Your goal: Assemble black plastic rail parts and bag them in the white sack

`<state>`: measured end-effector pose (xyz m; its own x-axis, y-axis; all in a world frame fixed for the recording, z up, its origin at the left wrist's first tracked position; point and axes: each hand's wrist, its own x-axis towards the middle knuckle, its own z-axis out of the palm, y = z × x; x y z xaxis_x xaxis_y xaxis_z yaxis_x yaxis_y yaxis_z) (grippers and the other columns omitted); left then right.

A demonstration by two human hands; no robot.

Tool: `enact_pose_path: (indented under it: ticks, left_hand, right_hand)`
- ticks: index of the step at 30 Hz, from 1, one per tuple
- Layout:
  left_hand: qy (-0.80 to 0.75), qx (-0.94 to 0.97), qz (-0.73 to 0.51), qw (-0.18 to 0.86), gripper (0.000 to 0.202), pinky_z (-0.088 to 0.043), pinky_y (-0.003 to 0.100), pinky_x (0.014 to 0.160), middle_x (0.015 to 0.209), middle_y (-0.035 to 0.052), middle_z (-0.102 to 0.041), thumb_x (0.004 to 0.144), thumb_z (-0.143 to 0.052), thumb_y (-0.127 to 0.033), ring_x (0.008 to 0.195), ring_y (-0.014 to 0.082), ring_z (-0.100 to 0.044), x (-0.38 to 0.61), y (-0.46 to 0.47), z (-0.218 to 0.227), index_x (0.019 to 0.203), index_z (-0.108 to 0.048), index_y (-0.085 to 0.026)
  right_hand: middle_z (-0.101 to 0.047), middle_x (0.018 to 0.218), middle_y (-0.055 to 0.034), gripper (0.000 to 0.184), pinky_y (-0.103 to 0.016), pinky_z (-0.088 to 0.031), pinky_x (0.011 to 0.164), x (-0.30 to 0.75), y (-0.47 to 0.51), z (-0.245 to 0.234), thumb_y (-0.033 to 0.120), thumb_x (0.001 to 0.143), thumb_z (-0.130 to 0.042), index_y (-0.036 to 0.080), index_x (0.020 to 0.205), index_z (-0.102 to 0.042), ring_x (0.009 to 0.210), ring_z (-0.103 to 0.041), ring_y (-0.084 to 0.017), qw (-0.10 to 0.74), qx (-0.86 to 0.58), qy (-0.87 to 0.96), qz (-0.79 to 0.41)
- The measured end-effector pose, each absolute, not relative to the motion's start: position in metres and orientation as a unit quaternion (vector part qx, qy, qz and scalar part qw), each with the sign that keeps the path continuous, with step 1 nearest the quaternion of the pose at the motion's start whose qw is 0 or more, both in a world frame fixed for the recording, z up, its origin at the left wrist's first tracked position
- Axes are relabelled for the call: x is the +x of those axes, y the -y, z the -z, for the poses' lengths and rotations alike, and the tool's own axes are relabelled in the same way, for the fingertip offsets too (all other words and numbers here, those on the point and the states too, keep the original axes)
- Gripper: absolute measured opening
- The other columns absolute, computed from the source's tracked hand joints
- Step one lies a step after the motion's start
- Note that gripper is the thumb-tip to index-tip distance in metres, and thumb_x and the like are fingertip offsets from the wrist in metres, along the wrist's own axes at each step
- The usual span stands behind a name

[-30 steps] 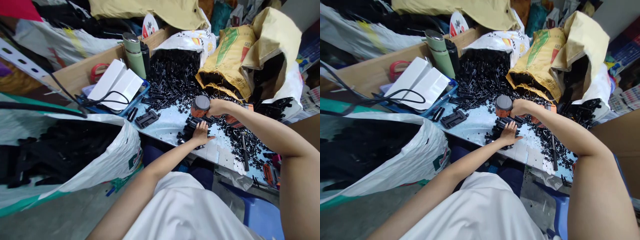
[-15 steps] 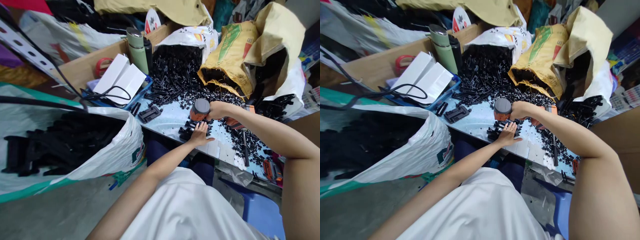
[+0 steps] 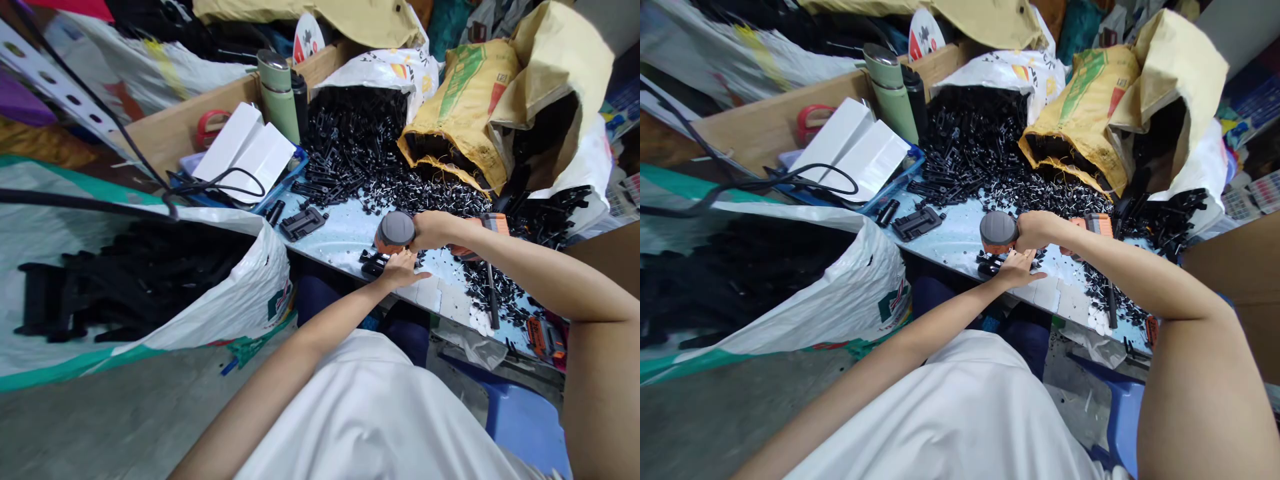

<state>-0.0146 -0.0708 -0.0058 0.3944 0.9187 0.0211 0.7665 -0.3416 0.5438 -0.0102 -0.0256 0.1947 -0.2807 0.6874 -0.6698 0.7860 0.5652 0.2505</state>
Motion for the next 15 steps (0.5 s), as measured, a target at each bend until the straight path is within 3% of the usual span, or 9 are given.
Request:
enact_pose_path:
  ticks: [10,15]
  left_hand:
    - [-0.529,0.788,-0.150,0.277,0.066,-0.032,0.038,0.103,0.131,0.0113,-0.038,0.089,-0.042,-0.065,0.122,0.0283,-0.035,-0.019,0.073,0.002,0.132,-0.035,-0.016]
    - [-0.528,0.793,-0.130,0.276,0.067,-0.032,0.038,0.103,0.135,0.0109,-0.033,0.091,-0.037,-0.063,0.125,0.0270,-0.031,-0.022,0.071,0.001,0.138,-0.025,-0.018]
  right_hand:
    - [-0.060,0.068,-0.0088,0.014,-0.024,-0.037,0.053,-0.036,0.039,-0.188,0.019,0.064,-0.059,0.011,0.074,-0.065,0.063,-0.055,-0.016,0.406,0.428,-0.797,0.126]
    - [-0.060,0.074,-0.0061,0.022,-0.022,-0.038,0.051,0.000,0.027,-0.187,0.021,0.064,-0.064,0.011,0.083,-0.063,0.061,-0.053,-0.013,0.325,0.460,-0.792,0.235]
